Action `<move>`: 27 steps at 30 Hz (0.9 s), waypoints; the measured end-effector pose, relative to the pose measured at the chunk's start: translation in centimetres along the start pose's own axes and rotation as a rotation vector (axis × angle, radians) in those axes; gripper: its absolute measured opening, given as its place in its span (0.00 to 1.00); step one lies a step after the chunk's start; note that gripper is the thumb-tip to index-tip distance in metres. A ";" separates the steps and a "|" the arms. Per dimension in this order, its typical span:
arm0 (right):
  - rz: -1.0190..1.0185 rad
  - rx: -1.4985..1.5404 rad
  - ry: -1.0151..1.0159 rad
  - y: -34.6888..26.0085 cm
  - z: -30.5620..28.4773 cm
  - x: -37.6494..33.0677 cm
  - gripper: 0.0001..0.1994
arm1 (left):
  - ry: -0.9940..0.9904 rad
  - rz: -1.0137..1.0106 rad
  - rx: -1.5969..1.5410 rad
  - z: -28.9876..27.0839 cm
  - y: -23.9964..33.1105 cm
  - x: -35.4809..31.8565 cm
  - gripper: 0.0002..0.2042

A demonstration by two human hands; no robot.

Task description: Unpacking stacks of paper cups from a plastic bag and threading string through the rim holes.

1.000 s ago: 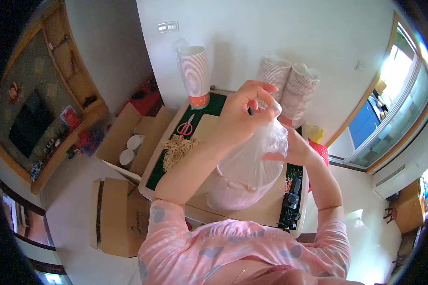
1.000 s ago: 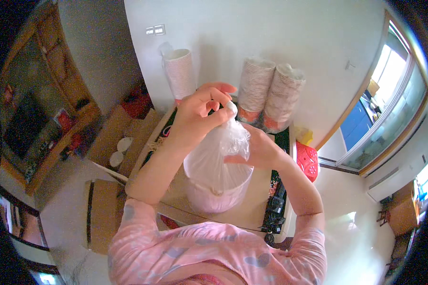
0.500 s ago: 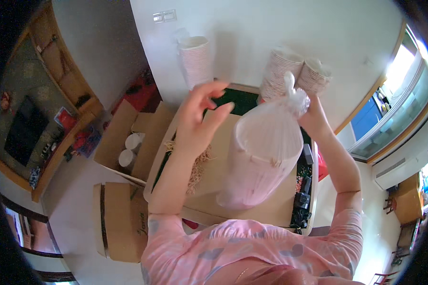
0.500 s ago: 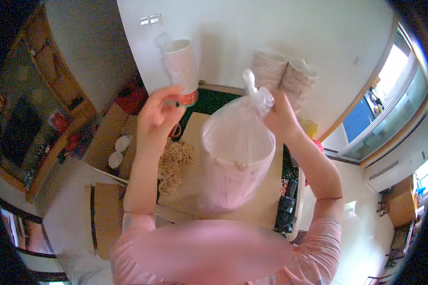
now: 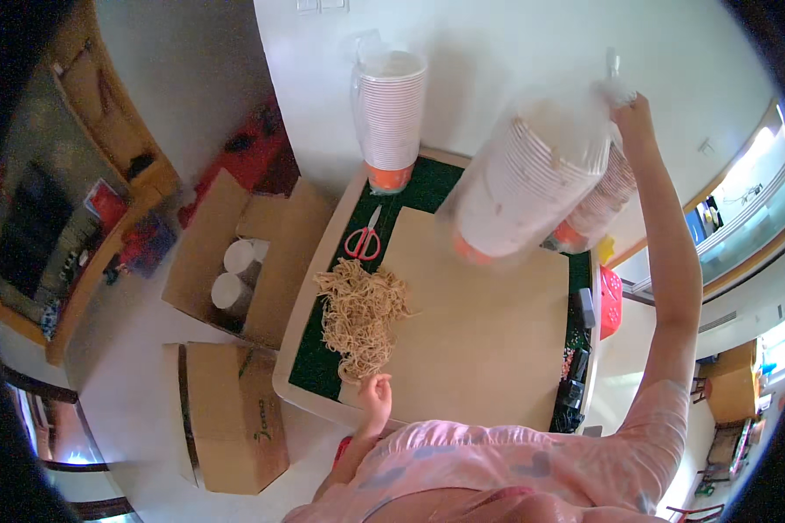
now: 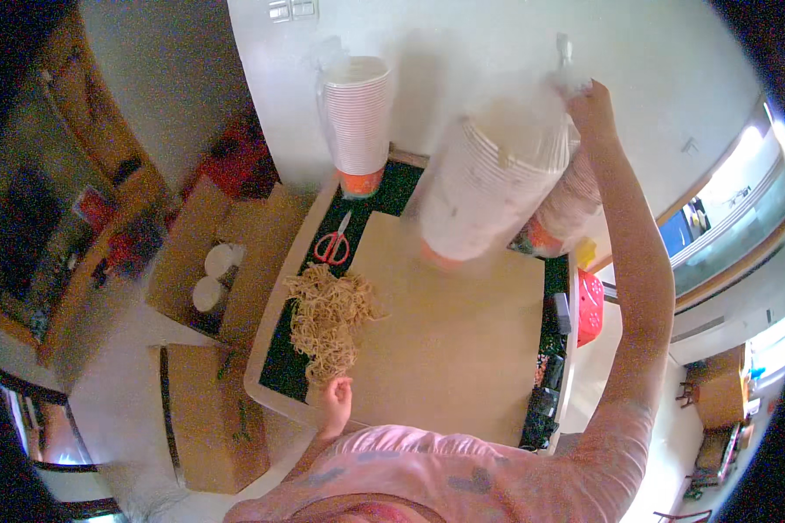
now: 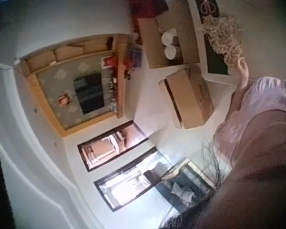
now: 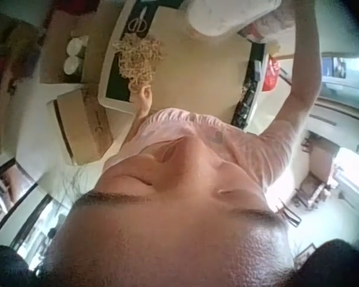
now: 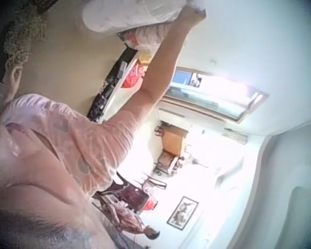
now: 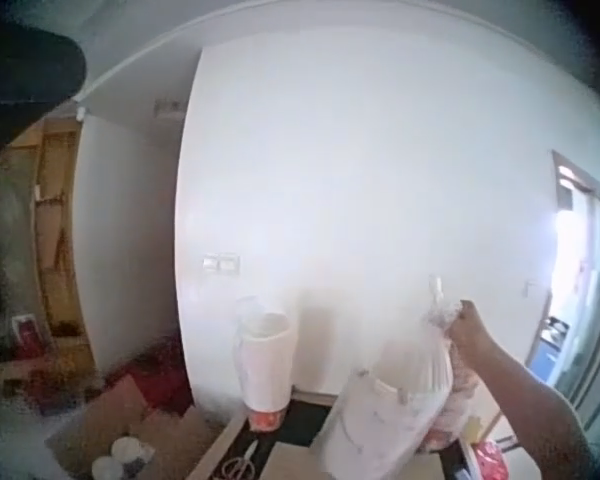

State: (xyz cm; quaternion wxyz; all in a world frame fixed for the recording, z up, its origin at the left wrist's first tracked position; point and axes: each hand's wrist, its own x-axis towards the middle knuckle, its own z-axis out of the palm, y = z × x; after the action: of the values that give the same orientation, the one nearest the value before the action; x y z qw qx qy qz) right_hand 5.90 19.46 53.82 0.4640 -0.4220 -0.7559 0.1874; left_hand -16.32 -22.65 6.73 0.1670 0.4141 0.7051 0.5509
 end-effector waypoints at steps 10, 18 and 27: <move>-0.034 -0.274 0.295 13.4 9.7 11.0 0.11 | -0.113 -0.185 -0.138 2.3 -0.4 3.8 0.03; 0.020 -0.747 0.388 14.8 13.0 16.9 0.10 | -0.185 -0.397 -0.205 2.9 -1.2 4.0 0.05; -0.027 -0.723 0.082 15.1 12.2 21.0 0.36 | -0.180 -0.494 -0.305 4.8 -2.6 4.5 0.04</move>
State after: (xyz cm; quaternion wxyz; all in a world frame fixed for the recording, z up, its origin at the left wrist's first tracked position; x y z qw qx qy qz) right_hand -2.08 46.45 48.95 0.3172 -0.5561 -0.7595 -0.1153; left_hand -16.75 -16.23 3.69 0.4177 0.2473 0.6761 0.5543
